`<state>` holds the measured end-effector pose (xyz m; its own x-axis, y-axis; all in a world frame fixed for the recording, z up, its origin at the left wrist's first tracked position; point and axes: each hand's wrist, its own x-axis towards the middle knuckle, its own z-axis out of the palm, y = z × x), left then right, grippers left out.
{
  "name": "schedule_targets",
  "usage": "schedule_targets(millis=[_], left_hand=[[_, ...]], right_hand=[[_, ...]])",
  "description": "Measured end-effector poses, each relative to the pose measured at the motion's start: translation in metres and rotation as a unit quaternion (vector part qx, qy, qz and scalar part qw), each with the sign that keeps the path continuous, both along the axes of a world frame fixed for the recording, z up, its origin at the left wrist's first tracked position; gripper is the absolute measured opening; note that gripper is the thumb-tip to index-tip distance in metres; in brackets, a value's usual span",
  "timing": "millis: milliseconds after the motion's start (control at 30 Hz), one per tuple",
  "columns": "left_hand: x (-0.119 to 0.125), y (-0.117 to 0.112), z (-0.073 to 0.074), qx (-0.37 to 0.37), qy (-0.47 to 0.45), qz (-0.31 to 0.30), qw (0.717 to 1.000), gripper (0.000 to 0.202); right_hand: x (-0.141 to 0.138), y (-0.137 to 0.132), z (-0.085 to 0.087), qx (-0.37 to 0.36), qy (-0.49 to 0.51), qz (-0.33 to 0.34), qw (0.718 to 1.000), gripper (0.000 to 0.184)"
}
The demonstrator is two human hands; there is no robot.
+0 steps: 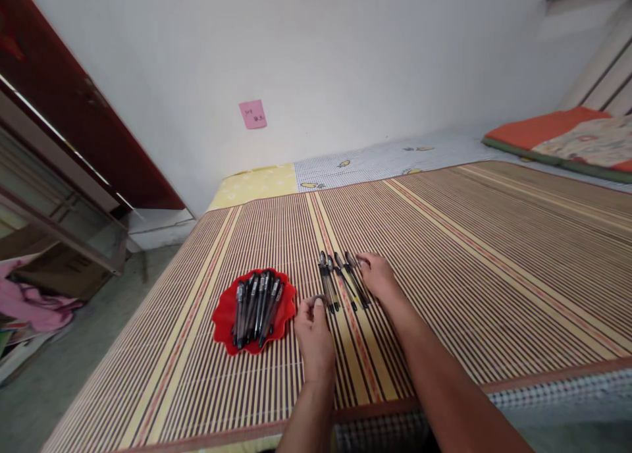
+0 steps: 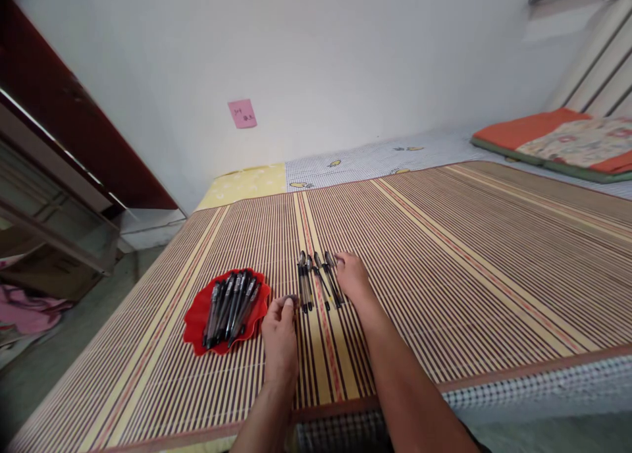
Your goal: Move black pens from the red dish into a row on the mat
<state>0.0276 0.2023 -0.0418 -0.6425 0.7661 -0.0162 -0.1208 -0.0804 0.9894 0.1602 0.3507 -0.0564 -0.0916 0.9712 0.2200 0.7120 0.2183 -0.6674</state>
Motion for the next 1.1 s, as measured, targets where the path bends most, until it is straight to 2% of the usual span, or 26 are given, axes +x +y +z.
schedule_targets(millis=[500, 733, 1100], left_hand=[[0.0006, 0.0012, 0.0015, -0.007, -0.024, 0.008, 1.000, 0.028], [0.0014, 0.0005, 0.0046, -0.002, -0.014, 0.010, 1.000, 0.025], [-0.0005, 0.0013, -0.0016, -0.003, -0.004, 0.012, 1.000, 0.023]], right_hand=[[0.0030, 0.0075, -0.0100, 0.002, 0.017, 0.009, 1.000, 0.037], [0.0023, 0.0069, -0.0079, -0.005, 0.013, 0.006, 1.000, 0.037], [0.0008, 0.0042, -0.0025, -0.026, 0.021, -0.001, 0.999, 0.037]])
